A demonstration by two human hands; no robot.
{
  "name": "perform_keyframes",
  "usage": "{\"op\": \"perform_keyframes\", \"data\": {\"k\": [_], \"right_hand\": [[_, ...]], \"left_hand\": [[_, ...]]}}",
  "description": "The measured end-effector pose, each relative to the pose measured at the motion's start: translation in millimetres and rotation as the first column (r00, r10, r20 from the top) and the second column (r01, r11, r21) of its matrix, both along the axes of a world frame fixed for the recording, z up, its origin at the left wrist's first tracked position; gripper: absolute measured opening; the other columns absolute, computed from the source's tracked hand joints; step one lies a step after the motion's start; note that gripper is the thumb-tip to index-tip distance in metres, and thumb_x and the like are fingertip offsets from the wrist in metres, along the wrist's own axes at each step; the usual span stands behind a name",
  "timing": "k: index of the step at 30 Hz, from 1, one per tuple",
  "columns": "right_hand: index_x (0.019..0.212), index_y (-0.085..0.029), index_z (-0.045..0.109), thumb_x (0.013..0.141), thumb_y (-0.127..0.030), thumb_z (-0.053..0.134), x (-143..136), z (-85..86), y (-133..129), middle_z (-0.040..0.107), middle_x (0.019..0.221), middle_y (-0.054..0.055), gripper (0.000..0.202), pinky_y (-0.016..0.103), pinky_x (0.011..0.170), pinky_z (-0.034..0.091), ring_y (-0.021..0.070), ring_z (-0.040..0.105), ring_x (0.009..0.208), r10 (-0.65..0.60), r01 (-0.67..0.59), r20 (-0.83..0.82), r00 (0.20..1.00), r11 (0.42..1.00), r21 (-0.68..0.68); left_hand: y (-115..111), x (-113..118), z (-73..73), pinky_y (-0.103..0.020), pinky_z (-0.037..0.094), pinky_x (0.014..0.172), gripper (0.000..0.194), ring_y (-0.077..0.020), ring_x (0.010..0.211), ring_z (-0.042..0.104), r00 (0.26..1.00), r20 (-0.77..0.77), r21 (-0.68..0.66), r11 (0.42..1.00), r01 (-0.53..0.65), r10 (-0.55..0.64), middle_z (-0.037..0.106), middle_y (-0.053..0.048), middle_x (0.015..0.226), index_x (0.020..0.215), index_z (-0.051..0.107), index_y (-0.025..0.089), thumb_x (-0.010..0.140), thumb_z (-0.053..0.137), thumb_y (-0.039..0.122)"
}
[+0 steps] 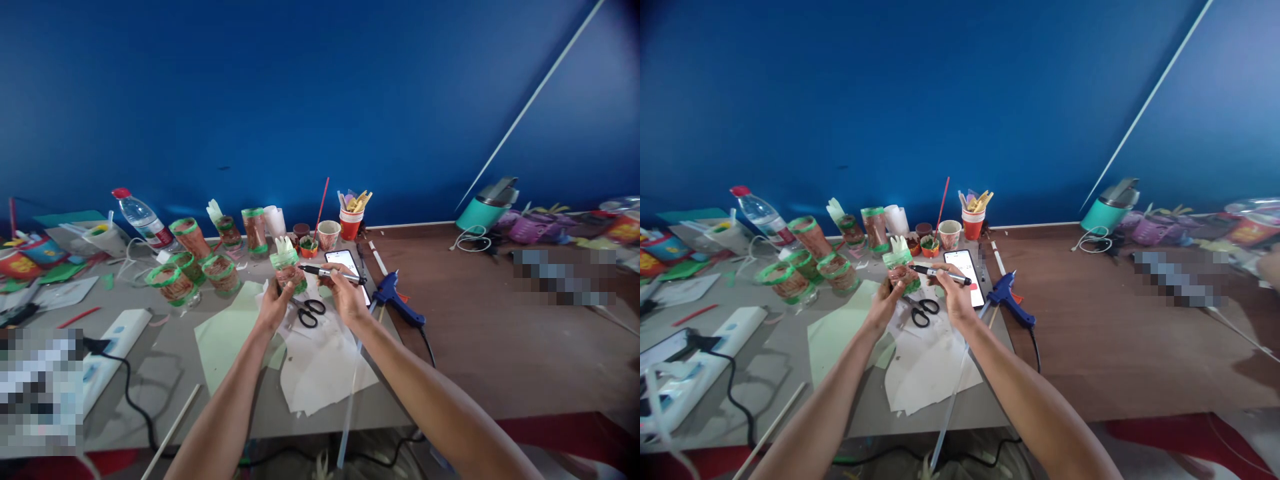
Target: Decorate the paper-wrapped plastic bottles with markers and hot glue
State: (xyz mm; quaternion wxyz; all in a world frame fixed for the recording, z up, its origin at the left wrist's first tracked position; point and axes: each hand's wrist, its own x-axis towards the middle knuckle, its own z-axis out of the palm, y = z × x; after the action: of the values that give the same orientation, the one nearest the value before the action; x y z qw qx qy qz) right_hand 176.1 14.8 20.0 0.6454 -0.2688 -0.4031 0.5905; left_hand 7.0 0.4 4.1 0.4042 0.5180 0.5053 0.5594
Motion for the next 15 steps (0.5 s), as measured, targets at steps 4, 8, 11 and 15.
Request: {"op": "perform_keyframes", "data": {"k": [4,8,11,15], "right_hand": [[0.082,-0.022,0.067,0.074,-0.043,0.069,-1,2.6,0,0.067,0.071,0.0,0.023,0.032,0.064,0.052,0.0195,0.066,0.073,0.012,-0.012,-0.024,1.0,1.0,-0.012],[0.077,-0.021,0.067,0.073,-0.045,0.069,-2,4.4,0,0.066,0.07,0.001,0.025,0.032,0.062,0.052,0.0198,0.065,0.073,-0.002,0.001,-0.039,0.999,1.0,-0.029],[0.074,-0.02,0.066,0.072,-0.048,0.069,-2,5.3,0,0.066,0.069,0.002,0.028,0.032,0.061,0.052,0.0201,0.065,0.072,-0.011,0.008,-0.064,0.998,0.999,-0.04],[0.072,-0.02,0.065,0.071,-0.051,0.07,-2,5.5,1,0.065,0.067,0.001,0.031,0.032,0.061,0.052,0.0203,0.065,0.072,-0.015,0.011,-0.076,0.997,0.998,-0.059]], "left_hand": [[-3,0,6.1,-0.041,0.038,0.108,0.046,-0.0283,0.126,0.053,0.998,-0.066,0.015,1.0,0.016,-0.015,0.064,-0.01,0.128,0.11,0.067,0.019,0.083,0.056,0.055],[-4,-1,9.5,-0.042,0.036,0.108,0.046,-0.0286,0.127,0.051,0.985,-0.158,0.004,0.998,-0.065,0.065,0.061,-0.01,0.131,0.109,0.068,0.019,0.084,0.053,0.055],[-1,-5,4.6,-0.041,0.037,0.106,0.046,-0.0284,0.124,0.053,0.978,-0.184,0.022,0.995,-0.093,0.096,0.063,-0.011,0.128,0.109,0.067,0.018,0.085,0.053,0.055],[4,-8,-4.4,-0.041,0.039,0.104,0.045,-0.028,0.12,0.056,0.973,-0.204,0.039,0.994,-0.105,0.11,0.066,-0.011,0.122,0.108,0.067,0.018,0.085,0.052,0.053]]}}
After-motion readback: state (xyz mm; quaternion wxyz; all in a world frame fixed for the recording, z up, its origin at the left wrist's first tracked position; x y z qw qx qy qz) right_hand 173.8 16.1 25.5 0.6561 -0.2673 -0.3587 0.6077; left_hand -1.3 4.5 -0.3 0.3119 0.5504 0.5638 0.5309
